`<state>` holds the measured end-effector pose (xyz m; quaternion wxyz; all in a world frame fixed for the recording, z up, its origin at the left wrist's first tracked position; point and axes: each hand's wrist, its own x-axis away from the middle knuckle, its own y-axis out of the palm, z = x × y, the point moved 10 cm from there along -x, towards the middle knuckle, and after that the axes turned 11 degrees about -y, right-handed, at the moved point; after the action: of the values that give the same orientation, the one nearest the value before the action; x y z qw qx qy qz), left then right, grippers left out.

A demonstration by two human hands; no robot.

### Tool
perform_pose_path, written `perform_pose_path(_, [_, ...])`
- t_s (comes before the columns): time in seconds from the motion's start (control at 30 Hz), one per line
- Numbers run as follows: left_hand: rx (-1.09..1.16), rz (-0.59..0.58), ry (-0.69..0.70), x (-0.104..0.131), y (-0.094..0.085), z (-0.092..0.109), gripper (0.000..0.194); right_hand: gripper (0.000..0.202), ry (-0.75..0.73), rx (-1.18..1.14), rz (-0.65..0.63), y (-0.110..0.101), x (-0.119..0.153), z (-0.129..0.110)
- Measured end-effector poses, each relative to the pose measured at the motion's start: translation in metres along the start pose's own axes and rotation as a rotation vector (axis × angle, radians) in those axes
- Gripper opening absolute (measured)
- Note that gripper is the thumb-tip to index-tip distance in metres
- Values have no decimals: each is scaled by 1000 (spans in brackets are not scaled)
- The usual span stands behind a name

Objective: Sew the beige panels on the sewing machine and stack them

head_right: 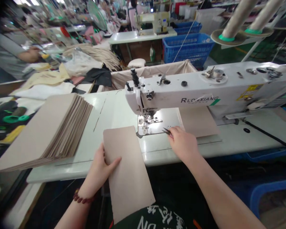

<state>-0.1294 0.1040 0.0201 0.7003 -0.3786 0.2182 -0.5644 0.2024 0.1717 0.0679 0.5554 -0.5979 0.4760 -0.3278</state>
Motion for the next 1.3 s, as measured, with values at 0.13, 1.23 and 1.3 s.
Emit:
perform_pose_path(0.13, [-321,80,289,1,2,19,77,48,-312,-137,-9,34,-45,-75])
perform_pose_path(1.23, [-366,-249,620,-44,70,87,72,54,-312,-63,-48,78,-52,-57])
perform_pose_path(1.3, [-357,-244,616,-45,69,86,71,54,-318,-59,-51,78,-52,-57])
